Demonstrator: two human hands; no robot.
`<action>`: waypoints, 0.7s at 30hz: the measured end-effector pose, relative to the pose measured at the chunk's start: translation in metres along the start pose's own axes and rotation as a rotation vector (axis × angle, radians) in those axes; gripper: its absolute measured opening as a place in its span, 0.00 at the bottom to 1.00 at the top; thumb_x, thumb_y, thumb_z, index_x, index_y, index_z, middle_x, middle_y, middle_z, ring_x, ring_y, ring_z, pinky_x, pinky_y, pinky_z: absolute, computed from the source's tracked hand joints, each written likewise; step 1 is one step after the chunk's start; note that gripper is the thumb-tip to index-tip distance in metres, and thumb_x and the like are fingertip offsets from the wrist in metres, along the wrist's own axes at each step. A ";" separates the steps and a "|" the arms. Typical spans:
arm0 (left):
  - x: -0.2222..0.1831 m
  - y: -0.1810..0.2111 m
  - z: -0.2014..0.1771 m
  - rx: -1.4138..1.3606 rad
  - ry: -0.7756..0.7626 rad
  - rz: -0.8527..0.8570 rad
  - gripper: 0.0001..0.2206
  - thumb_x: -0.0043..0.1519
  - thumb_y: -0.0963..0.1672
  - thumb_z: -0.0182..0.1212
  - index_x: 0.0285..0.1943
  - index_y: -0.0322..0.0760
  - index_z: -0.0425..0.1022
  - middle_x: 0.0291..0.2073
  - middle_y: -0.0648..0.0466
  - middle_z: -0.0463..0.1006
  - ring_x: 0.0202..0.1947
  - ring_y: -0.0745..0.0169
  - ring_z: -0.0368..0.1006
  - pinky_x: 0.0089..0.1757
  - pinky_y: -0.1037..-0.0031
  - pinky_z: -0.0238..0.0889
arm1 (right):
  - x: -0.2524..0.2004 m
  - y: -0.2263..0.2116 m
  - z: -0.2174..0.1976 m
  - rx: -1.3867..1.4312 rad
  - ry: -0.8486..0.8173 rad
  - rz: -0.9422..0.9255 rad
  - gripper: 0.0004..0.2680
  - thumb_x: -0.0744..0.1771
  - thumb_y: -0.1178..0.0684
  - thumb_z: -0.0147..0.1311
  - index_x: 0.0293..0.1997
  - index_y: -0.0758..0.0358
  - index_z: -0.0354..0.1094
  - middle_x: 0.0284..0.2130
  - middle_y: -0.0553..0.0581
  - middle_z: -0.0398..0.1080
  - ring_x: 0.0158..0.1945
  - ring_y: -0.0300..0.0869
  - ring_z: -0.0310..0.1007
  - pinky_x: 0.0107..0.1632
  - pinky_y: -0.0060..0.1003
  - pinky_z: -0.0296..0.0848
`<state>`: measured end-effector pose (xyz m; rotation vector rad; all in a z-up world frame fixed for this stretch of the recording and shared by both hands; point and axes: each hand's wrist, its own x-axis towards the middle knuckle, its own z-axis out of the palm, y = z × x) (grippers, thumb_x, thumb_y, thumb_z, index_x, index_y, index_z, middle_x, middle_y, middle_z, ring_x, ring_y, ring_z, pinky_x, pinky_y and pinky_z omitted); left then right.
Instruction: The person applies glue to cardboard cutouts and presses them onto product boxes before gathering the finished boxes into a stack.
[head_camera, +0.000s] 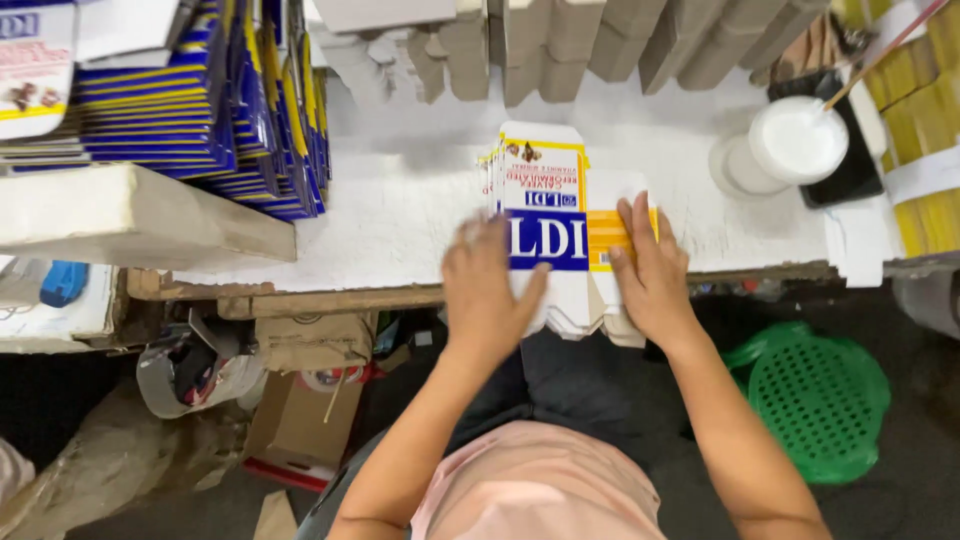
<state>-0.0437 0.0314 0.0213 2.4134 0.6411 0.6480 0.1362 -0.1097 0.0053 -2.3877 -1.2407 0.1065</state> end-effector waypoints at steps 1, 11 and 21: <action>0.002 -0.014 0.013 0.024 0.009 -0.079 0.34 0.63 0.50 0.64 0.72 0.24 0.57 0.69 0.32 0.62 0.72 0.30 0.51 0.66 0.44 0.42 | -0.001 0.010 0.005 0.298 -0.010 -0.038 0.28 0.70 0.56 0.44 0.80 0.60 0.31 0.73 0.59 0.55 0.77 0.58 0.46 0.72 0.52 0.44; 0.047 -0.027 0.001 -1.285 -0.075 -0.780 0.41 0.53 0.40 0.67 0.71 0.34 0.40 0.63 0.40 0.69 0.57 0.51 0.73 0.52 0.66 0.71 | 0.009 0.013 0.006 0.992 -0.153 0.048 0.31 0.69 0.68 0.41 0.79 0.57 0.23 0.78 0.62 0.40 0.79 0.45 0.39 0.72 0.34 0.44; 0.030 -0.004 -0.016 -1.203 -0.020 -0.302 0.22 0.64 0.43 0.63 0.66 0.30 0.66 0.53 0.49 0.77 0.55 0.64 0.72 0.57 0.73 0.65 | 0.011 -0.005 -0.051 1.433 0.043 0.148 0.38 0.63 0.65 0.59 0.83 0.67 0.34 0.69 0.64 0.59 0.72 0.49 0.60 0.70 0.43 0.63</action>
